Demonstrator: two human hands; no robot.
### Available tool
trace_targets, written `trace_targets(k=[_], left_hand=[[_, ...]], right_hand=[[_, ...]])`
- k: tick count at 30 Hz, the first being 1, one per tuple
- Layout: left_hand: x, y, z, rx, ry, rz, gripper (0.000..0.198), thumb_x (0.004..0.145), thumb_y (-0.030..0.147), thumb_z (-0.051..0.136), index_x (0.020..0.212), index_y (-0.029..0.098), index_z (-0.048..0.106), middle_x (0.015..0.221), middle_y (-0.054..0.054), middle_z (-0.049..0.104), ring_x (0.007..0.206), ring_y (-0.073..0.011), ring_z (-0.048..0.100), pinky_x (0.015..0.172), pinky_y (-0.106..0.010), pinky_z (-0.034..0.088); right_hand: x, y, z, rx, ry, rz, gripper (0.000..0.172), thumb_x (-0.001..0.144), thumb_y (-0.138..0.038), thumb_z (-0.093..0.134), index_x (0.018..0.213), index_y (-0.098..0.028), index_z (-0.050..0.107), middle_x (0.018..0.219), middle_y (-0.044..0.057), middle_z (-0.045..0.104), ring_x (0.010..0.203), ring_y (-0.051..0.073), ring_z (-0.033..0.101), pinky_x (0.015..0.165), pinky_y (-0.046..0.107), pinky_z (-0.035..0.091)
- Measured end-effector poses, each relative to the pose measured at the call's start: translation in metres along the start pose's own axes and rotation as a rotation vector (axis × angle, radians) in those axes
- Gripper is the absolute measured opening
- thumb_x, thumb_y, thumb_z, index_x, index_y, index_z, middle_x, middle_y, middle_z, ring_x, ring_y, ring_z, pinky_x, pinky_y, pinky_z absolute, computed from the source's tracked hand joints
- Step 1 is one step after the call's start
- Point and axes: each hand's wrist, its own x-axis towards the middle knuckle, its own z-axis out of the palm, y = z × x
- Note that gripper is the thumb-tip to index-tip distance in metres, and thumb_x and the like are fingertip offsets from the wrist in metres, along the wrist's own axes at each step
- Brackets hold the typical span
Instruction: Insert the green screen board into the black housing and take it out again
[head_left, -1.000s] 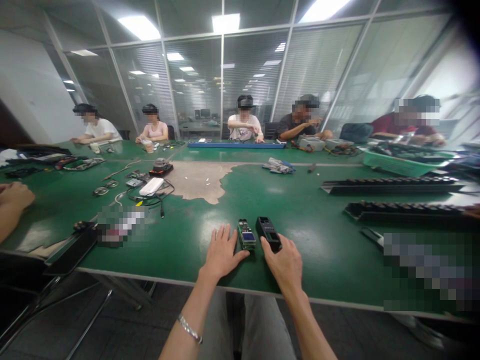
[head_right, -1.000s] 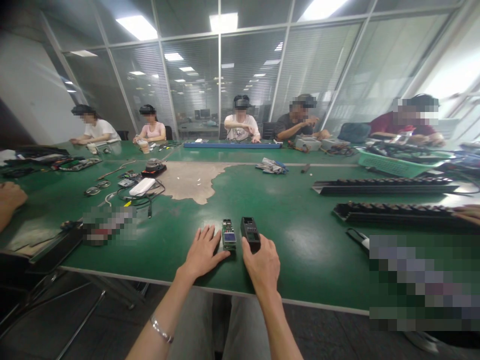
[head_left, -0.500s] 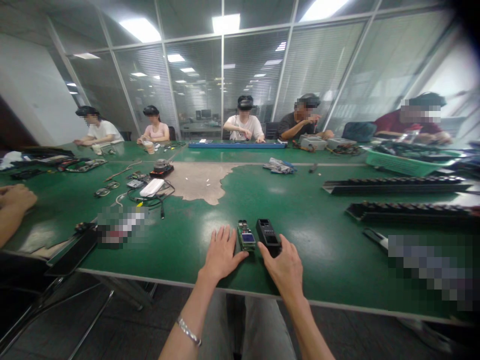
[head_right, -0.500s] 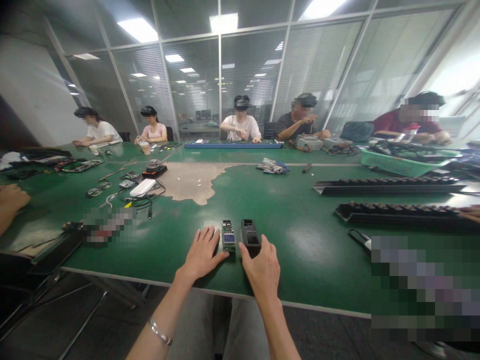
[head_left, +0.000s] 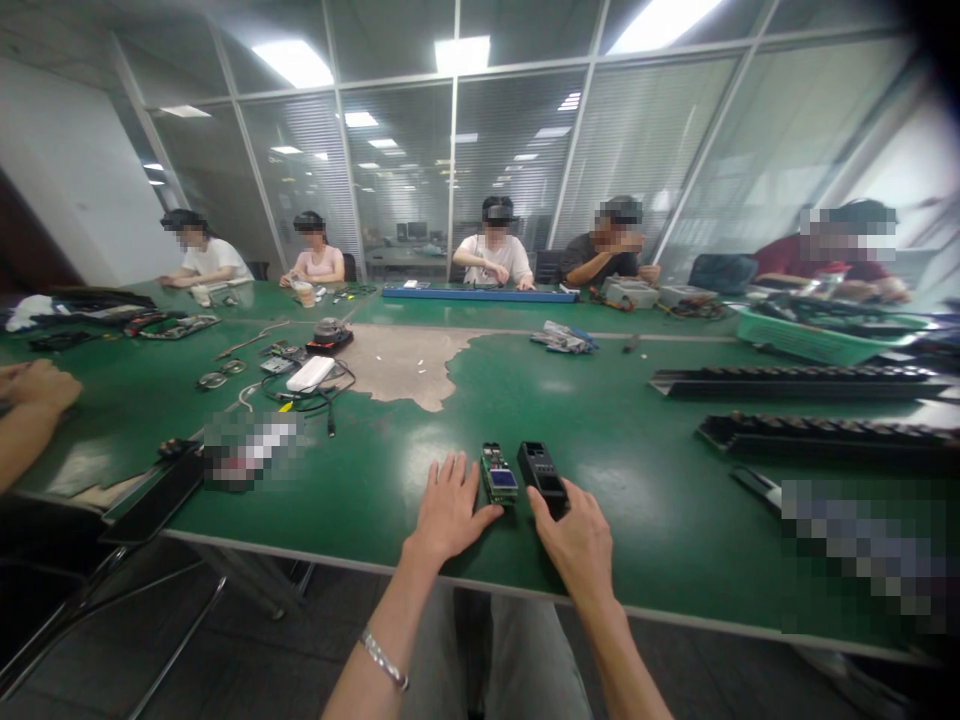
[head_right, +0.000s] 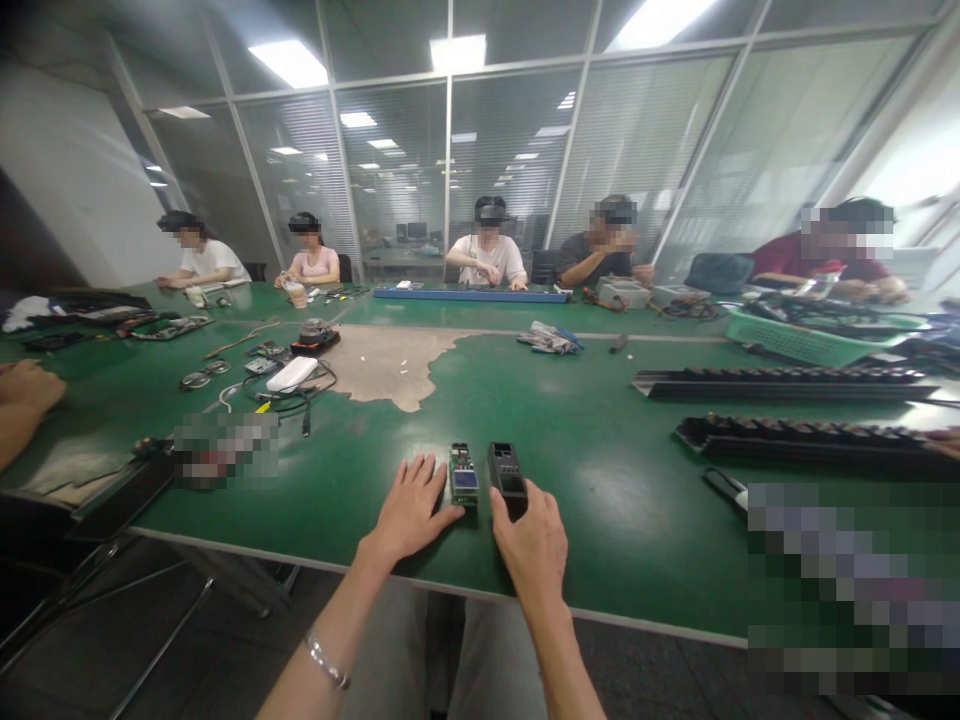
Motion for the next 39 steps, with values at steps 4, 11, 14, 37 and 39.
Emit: trace_targets(k=[4,11,14,37,39], left_hand=[[-0.001,-0.002,0.0,-0.008,0.014,0.009,0.083,0.093,0.075,0.024,0.15,0.016,0.038,0.16,-0.016,0.03,0.149,-0.0343,0.02,0.12,-0.056,0.015],[-0.003,-0.004,0.002,-0.004,0.025,0.017,0.08,0.094,0.073,0.028,0.149,0.016,0.038,0.159,-0.015,0.031,0.149,-0.0346,0.02,0.12,-0.056,0.016],[-0.002,-0.004,0.003,-0.009,0.027,0.005,0.083,0.093,0.072,0.032,0.152,0.014,0.032,0.16,-0.015,0.03,0.15,-0.0338,0.019,0.121,-0.056,0.016],[-0.002,-0.005,0.002,-0.104,0.017,-0.004,0.104,0.087,0.065,0.046,0.156,0.008,-0.006,0.164,-0.019,0.007,0.15,-0.0341,0.016,0.121,-0.054,0.014],[-0.002,-0.005,0.002,-0.1,0.011,-0.003,0.103,0.087,0.063,0.045,0.156,0.007,-0.007,0.164,-0.019,0.007,0.15,-0.0341,0.016,0.121,-0.053,0.013]], right_hand=[[0.0,0.0,0.001,0.006,0.001,-0.014,0.054,0.087,-0.061,0.051,0.111,-0.014,0.064,0.1,0.014,0.067,0.087,0.026,0.061,0.078,0.036,0.045],[0.008,-0.01,-0.007,0.104,0.047,-0.037,0.051,0.087,-0.06,0.053,0.105,-0.015,0.067,0.097,0.013,0.07,0.092,0.026,0.061,0.084,0.037,0.044],[0.013,-0.029,-0.017,0.169,0.069,-0.022,0.05,0.086,-0.061,0.055,0.105,-0.017,0.068,0.096,0.011,0.071,0.086,0.024,0.062,0.082,0.035,0.045],[0.0,-0.08,-0.001,0.059,-0.083,-0.032,0.045,0.087,-0.057,0.052,0.098,-0.016,0.066,0.091,0.013,0.066,0.086,0.025,0.06,0.077,0.033,0.041],[-0.001,-0.078,0.0,0.049,-0.094,-0.029,0.045,0.087,-0.057,0.052,0.1,-0.016,0.066,0.091,0.013,0.065,0.086,0.025,0.06,0.077,0.033,0.041]])
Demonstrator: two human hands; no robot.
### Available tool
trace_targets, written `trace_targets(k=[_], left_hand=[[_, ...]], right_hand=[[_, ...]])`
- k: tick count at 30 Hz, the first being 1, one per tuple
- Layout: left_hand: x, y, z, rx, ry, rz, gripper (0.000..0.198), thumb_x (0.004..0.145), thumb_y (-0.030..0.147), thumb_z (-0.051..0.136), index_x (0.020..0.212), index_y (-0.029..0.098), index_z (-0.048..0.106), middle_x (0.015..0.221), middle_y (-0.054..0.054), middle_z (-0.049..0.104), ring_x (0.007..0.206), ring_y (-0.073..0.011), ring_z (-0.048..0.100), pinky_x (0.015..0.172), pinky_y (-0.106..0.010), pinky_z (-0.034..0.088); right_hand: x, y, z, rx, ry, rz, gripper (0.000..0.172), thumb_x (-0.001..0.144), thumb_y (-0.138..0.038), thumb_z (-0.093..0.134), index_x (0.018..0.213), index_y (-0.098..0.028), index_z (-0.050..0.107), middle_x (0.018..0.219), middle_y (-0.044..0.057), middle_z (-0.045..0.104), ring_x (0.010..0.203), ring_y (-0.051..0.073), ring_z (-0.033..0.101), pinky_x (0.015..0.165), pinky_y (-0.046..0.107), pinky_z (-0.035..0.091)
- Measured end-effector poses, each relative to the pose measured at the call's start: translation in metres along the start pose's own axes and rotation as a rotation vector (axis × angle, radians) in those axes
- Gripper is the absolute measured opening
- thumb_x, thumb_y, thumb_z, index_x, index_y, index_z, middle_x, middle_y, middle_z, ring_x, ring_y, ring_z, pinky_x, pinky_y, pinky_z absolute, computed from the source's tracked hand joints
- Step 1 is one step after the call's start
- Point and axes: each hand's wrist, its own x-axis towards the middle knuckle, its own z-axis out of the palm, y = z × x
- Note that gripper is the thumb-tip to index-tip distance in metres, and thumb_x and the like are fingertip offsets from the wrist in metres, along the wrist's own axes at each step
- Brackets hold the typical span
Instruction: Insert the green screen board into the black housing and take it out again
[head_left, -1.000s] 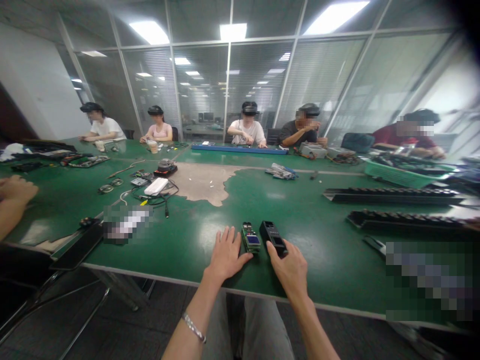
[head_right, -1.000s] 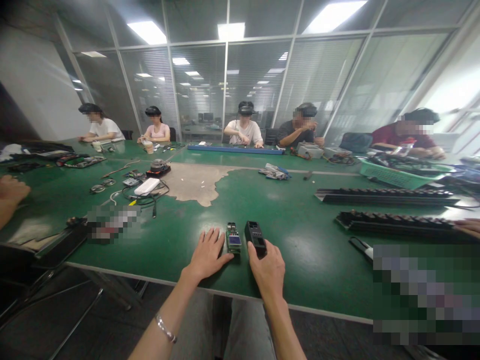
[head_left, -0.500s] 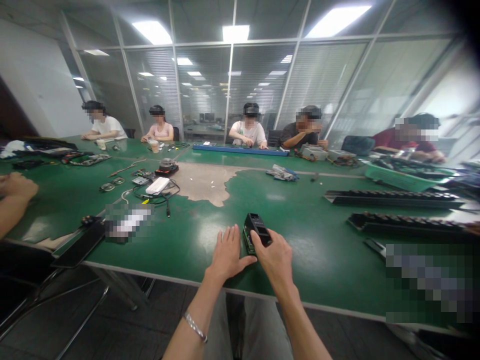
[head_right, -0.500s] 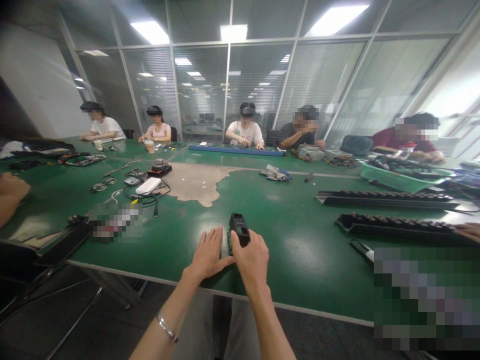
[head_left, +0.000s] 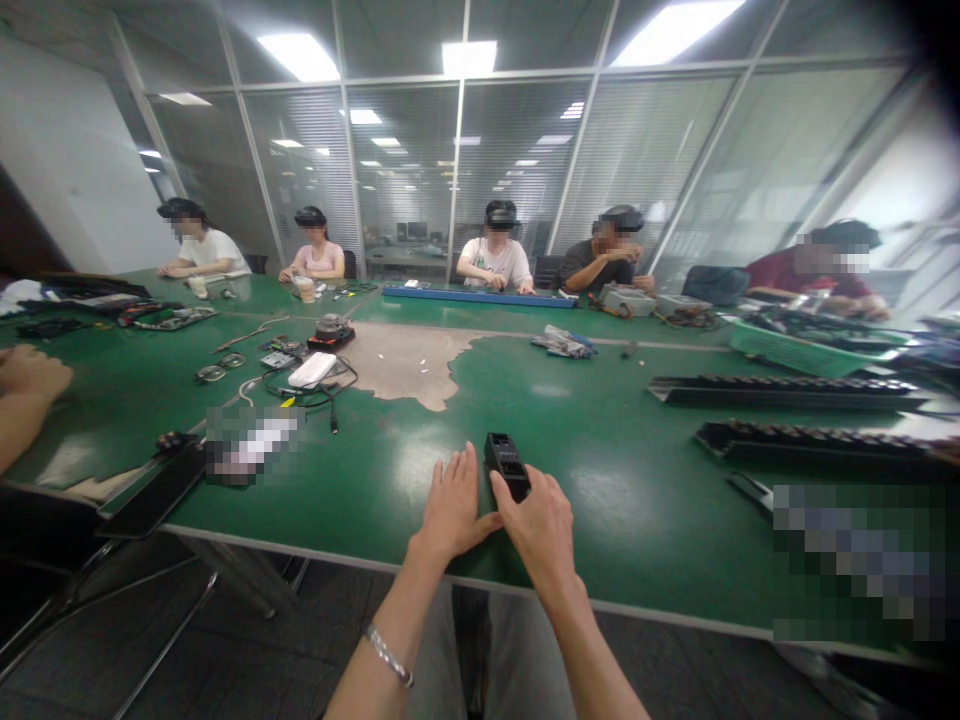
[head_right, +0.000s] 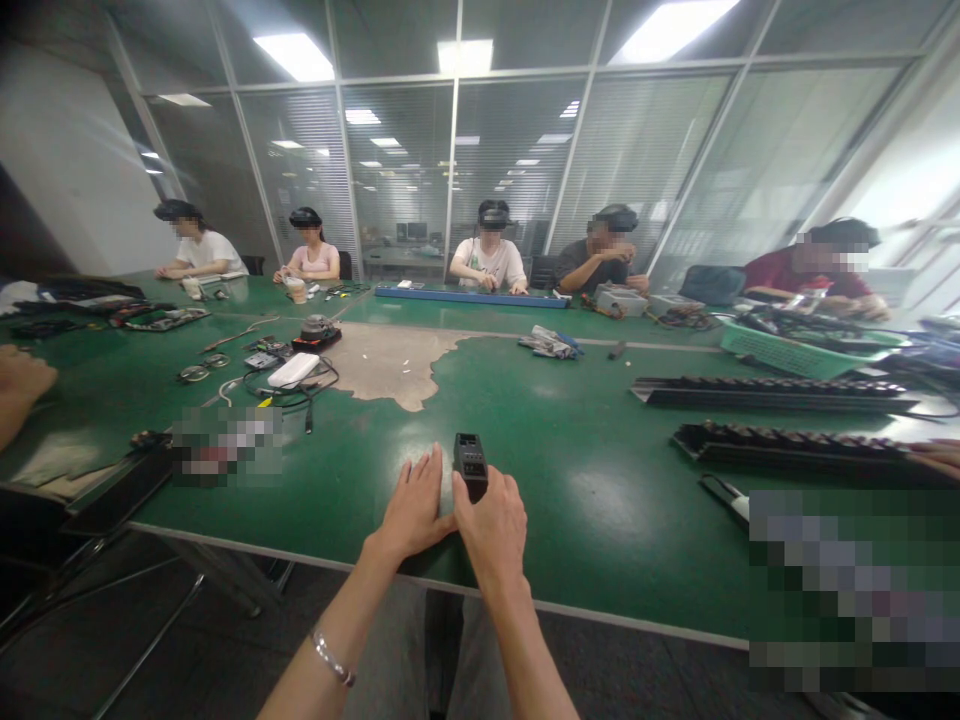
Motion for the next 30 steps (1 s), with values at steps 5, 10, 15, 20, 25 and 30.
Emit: trace_targets(k=[5,10,15,20,25,30], left_hand=[[0.0,0.001,-0.001,0.011,-0.009,-0.004,0.104,0.086,0.057,0.048,0.155,0.007,-0.013,0.164,-0.02,0.011,0.15,-0.0333,0.016,0.121,-0.053,0.012],[0.0,0.001,0.0,0.011,0.005,-0.009,0.103,0.085,0.05,0.048,0.154,0.007,-0.015,0.163,-0.02,0.016,0.15,-0.0319,0.016,0.122,-0.051,0.012],[0.0,0.002,0.001,0.013,0.011,-0.02,0.1,0.083,0.042,0.047,0.155,0.008,-0.014,0.164,-0.017,0.017,0.15,-0.0308,0.016,0.122,-0.05,0.011],[0.0,0.003,-0.001,0.007,0.014,-0.022,0.103,0.081,0.039,0.05,0.155,0.009,-0.014,0.164,-0.017,0.017,0.15,-0.0308,0.017,0.122,-0.051,0.011],[0.0,0.004,-0.001,0.016,-0.002,-0.024,0.1,0.082,0.04,0.049,0.155,0.007,-0.011,0.164,-0.016,0.017,0.15,-0.0306,0.017,0.122,-0.051,0.013],[0.002,0.003,-0.001,0.055,-0.035,-0.018,0.086,0.084,0.045,0.045,0.156,0.007,0.015,0.162,-0.016,0.023,0.151,-0.0307,0.016,0.123,-0.05,0.011]], right_hand=[[-0.006,0.004,0.004,-0.018,-0.011,0.009,0.043,0.087,-0.054,0.053,0.102,-0.016,0.065,0.093,0.012,0.065,0.086,0.024,0.061,0.076,0.032,0.041],[-0.013,0.009,0.008,-0.008,-0.008,0.008,0.045,0.087,-0.053,0.054,0.109,-0.015,0.063,0.097,0.013,0.065,0.09,0.026,0.061,0.077,0.033,0.043],[-0.019,0.017,0.014,0.024,0.004,-0.014,0.056,0.087,-0.055,0.053,0.125,-0.013,0.056,0.108,0.016,0.064,0.1,0.028,0.061,0.082,0.037,0.046],[-0.023,0.022,0.017,0.065,0.039,-0.037,0.071,0.087,-0.059,0.052,0.136,-0.008,0.048,0.12,0.022,0.06,0.111,0.032,0.058,0.087,0.041,0.047],[-0.019,0.016,0.012,0.03,-0.005,0.015,0.074,0.086,-0.062,0.052,0.136,-0.008,0.048,0.121,0.022,0.06,0.109,0.032,0.059,0.085,0.04,0.047],[-0.01,0.01,0.01,-0.036,-0.061,0.054,0.061,0.086,-0.062,0.052,0.121,-0.013,0.058,0.107,0.017,0.063,0.097,0.03,0.063,0.078,0.037,0.045]])
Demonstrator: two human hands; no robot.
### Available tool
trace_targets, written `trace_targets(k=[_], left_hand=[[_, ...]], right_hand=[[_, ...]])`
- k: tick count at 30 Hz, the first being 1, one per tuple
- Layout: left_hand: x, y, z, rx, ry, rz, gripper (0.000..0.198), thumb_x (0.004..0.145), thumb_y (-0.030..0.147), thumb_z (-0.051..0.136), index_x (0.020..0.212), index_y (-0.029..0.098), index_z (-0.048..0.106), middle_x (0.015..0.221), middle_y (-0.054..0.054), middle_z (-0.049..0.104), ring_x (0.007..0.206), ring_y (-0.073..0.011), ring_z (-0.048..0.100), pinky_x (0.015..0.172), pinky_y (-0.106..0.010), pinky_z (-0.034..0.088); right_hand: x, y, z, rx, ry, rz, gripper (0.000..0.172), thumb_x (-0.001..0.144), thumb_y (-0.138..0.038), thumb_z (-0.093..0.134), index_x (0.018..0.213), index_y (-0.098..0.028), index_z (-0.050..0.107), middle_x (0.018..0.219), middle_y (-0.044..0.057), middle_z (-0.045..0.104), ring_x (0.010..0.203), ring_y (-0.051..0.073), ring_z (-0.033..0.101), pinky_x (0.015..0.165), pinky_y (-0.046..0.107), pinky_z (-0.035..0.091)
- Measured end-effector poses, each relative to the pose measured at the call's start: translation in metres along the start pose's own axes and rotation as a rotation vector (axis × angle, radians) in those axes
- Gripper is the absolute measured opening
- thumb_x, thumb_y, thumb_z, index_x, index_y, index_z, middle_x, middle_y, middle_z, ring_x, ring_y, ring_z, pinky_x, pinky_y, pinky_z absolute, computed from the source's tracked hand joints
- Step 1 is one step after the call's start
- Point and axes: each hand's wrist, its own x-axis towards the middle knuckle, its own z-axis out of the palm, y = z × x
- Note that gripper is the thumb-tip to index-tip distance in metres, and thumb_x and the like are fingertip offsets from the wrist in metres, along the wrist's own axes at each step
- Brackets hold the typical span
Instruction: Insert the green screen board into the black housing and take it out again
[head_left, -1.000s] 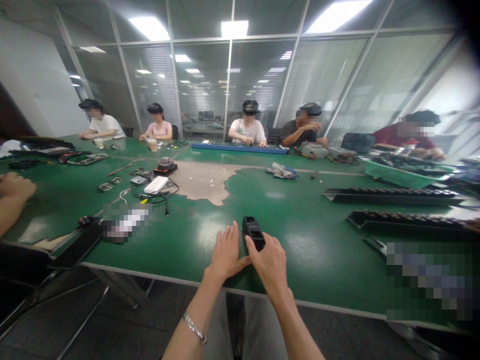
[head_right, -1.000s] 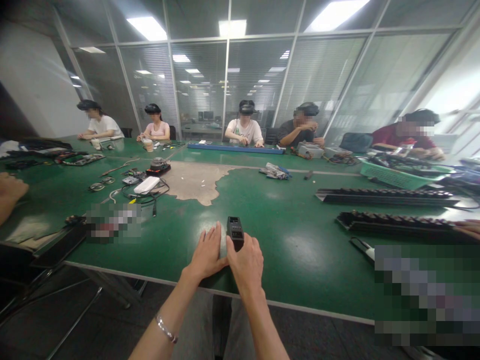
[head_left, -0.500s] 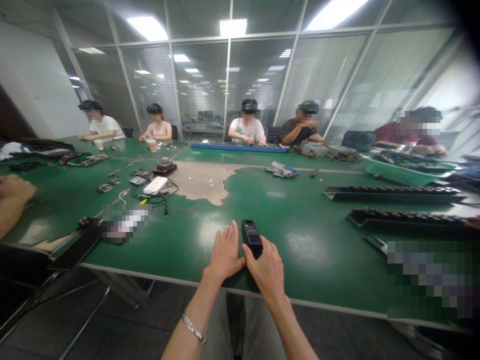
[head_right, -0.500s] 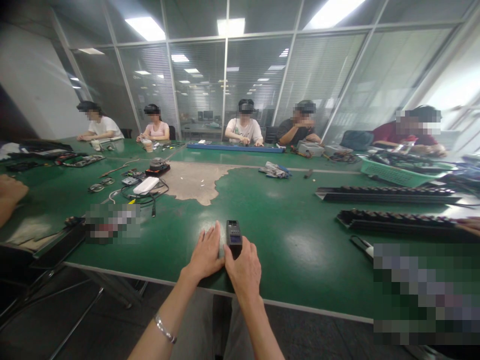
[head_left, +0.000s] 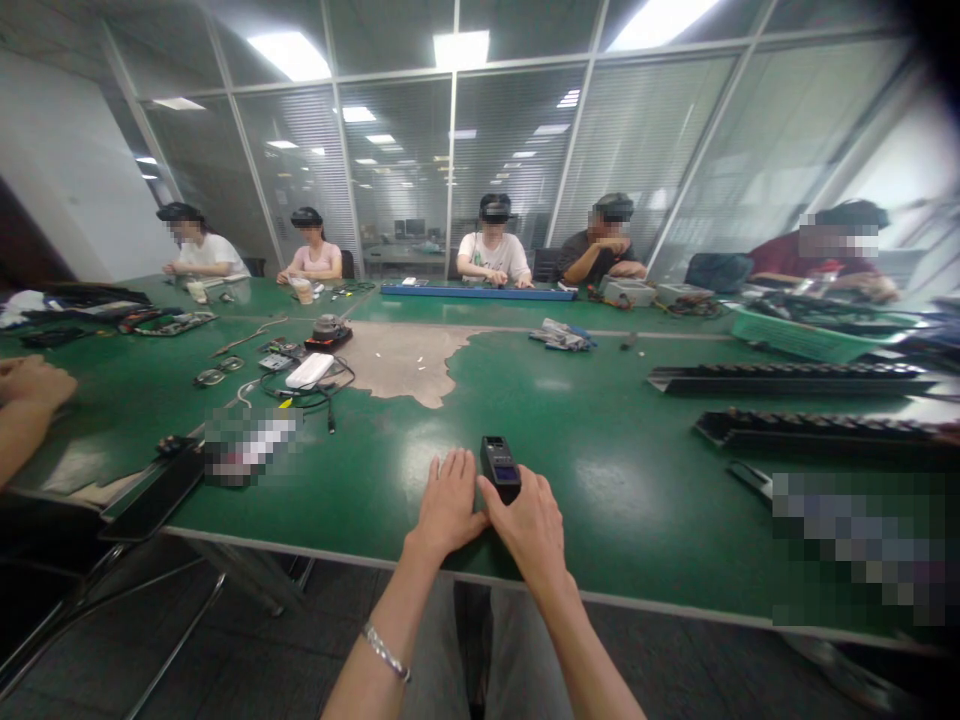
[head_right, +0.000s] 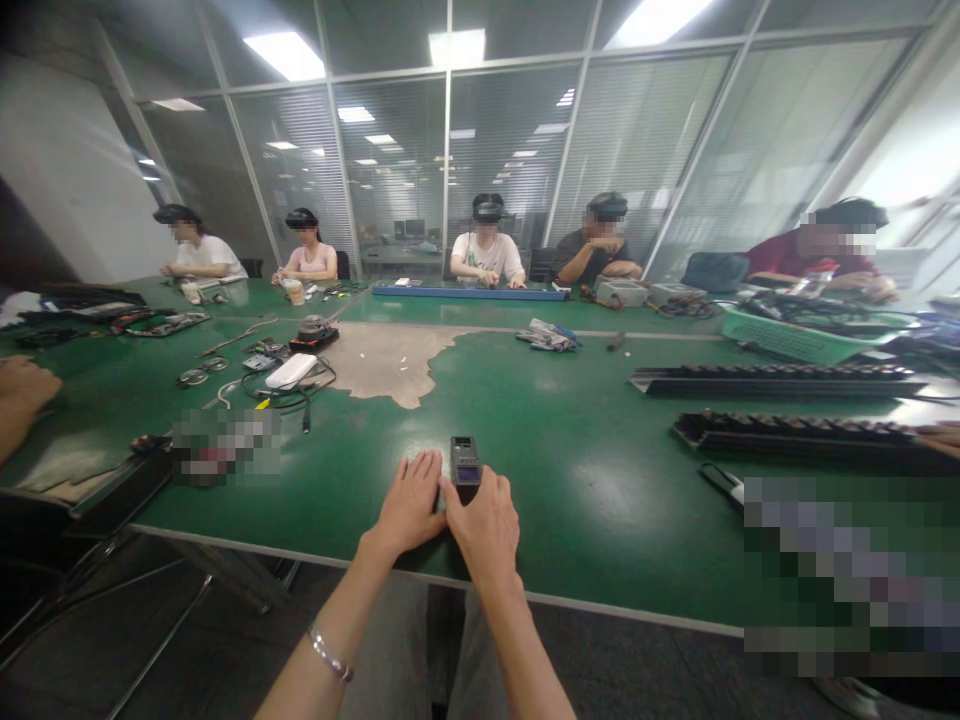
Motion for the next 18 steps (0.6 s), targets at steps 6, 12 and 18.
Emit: trace_targets(k=[6,12,18], left_hand=[[0.001,0.0,-0.001,0.037,-0.012,0.011,0.083,0.088,0.055,0.042,0.154,0.008,0.024,0.161,-0.016,0.025,0.15,-0.032,0.017,0.122,-0.052,0.011],[0.0,0.0,-0.001,0.038,0.001,0.021,0.086,0.088,0.071,0.04,0.151,0.011,0.034,0.161,-0.017,0.027,0.15,-0.0333,0.017,0.122,-0.054,0.013],[0.0,0.002,-0.003,0.024,0.0,0.016,0.096,0.085,0.083,0.034,0.151,0.012,0.034,0.161,-0.017,0.025,0.151,-0.0341,0.015,0.122,-0.055,0.013]], right_hand=[[0.003,-0.003,-0.004,0.003,0.024,-0.027,0.043,0.089,-0.057,0.052,0.102,-0.017,0.063,0.095,0.011,0.064,0.087,0.024,0.062,0.075,0.032,0.043],[0.013,-0.011,-0.017,0.072,0.098,-0.05,0.045,0.087,-0.058,0.054,0.103,-0.017,0.065,0.095,0.011,0.065,0.086,0.024,0.06,0.075,0.032,0.041],[0.028,0.005,-0.032,0.109,0.216,-0.078,0.048,0.087,-0.059,0.053,0.106,-0.017,0.064,0.097,0.012,0.066,0.091,0.026,0.058,0.081,0.034,0.042]])
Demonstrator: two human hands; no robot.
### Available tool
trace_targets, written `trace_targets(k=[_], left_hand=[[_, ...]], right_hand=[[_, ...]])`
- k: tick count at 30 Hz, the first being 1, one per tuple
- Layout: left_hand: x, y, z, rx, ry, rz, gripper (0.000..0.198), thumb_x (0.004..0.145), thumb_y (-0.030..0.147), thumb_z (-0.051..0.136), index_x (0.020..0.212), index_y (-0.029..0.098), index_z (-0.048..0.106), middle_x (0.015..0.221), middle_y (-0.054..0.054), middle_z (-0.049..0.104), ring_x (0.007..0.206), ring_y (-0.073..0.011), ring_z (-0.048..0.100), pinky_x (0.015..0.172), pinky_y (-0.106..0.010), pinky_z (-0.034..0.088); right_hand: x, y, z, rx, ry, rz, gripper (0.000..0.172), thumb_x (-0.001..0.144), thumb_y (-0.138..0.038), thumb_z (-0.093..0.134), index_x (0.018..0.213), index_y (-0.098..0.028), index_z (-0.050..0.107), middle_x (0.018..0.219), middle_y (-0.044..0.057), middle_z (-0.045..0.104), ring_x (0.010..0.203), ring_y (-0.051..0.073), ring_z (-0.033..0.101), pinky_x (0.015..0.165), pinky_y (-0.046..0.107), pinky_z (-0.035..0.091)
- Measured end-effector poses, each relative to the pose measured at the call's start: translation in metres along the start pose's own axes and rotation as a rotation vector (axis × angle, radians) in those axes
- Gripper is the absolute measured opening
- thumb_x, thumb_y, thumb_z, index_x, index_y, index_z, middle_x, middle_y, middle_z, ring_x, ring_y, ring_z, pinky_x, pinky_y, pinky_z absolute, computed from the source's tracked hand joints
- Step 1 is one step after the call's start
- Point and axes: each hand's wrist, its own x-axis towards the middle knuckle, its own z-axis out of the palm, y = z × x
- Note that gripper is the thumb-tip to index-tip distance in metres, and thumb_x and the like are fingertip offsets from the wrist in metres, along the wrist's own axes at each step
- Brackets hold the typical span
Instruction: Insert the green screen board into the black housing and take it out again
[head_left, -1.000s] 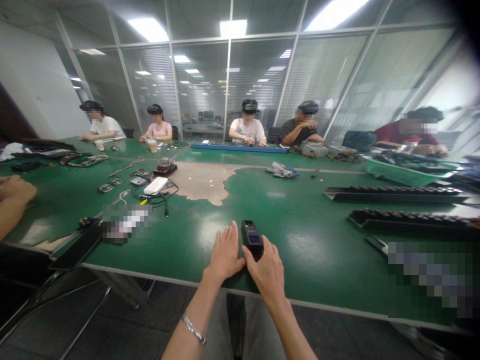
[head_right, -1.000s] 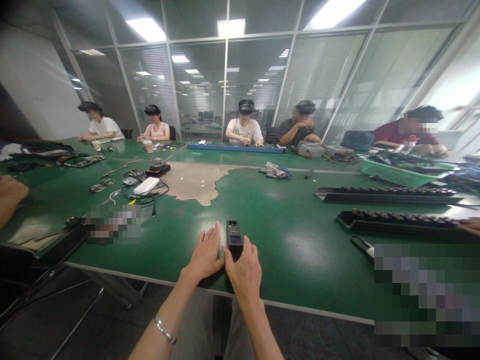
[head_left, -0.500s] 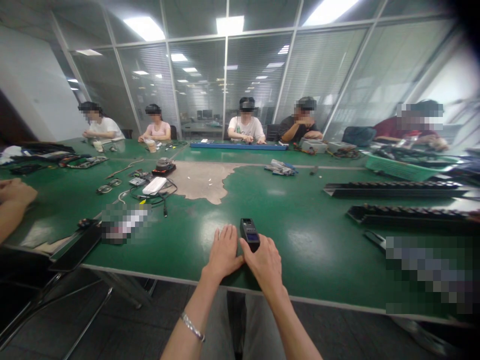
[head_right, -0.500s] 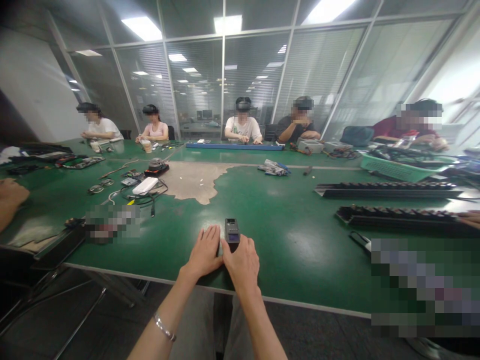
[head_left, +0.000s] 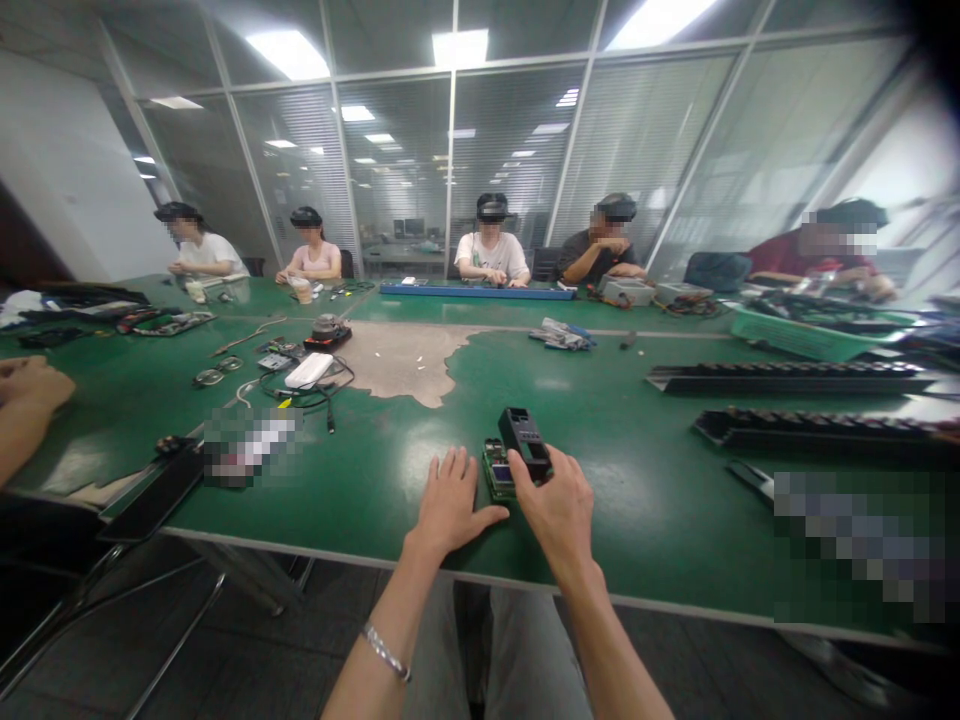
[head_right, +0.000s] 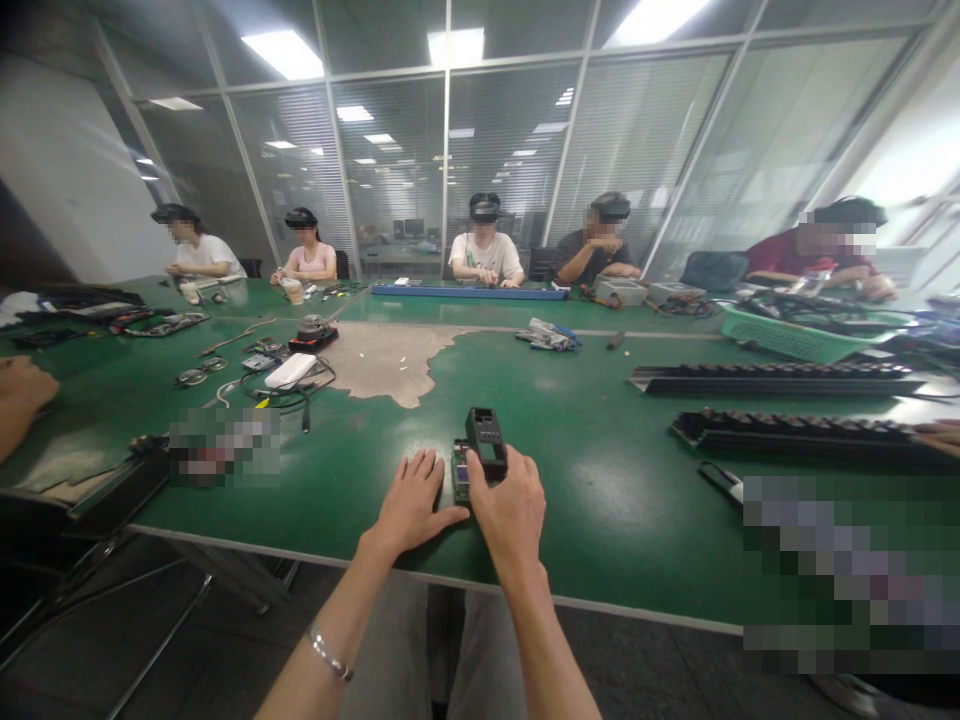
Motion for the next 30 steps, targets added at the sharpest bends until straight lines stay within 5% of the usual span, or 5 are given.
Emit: trace_targets(k=[11,18,25,30], left_hand=[[0.0,-0.002,0.004,0.024,0.029,0.014,0.09,0.091,0.079,0.025,0.15,0.012,0.037,0.16,-0.016,0.029,0.15,-0.0338,0.018,0.121,-0.054,0.015],[0.001,-0.001,0.004,0.029,0.021,-0.007,0.093,0.091,0.079,0.018,0.153,0.01,0.03,0.16,-0.016,0.028,0.15,-0.0328,0.019,0.122,-0.052,0.015],[0.0,0.0,0.005,0.037,0.007,-0.011,0.092,0.092,0.078,0.018,0.155,0.01,0.027,0.161,-0.015,0.026,0.15,-0.0316,0.017,0.122,-0.052,0.013],[0.0,0.002,0.006,0.047,0.008,0.001,0.088,0.095,0.073,0.018,0.154,0.009,0.027,0.161,-0.016,0.027,0.15,-0.0315,0.017,0.122,-0.051,0.012]], right_hand=[[-0.011,0.051,0.007,-0.122,-0.065,0.095,0.052,0.086,-0.059,0.053,0.112,-0.014,0.063,0.098,0.014,0.064,0.088,0.026,0.058,0.078,0.035,0.042],[-0.019,0.058,0.009,-0.177,-0.102,0.111,0.05,0.087,-0.059,0.053,0.109,-0.017,0.064,0.099,0.012,0.064,0.086,0.025,0.059,0.076,0.034,0.043],[-0.025,0.061,0.009,-0.146,-0.041,0.083,0.083,0.081,-0.069,0.056,0.134,-0.005,0.05,0.115,0.02,0.06,0.103,0.031,0.058,0.084,0.037,0.045],[-0.027,0.06,0.006,-0.107,-0.042,0.084,0.08,0.084,-0.064,0.054,0.135,-0.004,0.05,0.116,0.021,0.06,0.104,0.031,0.058,0.085,0.038,0.044]])
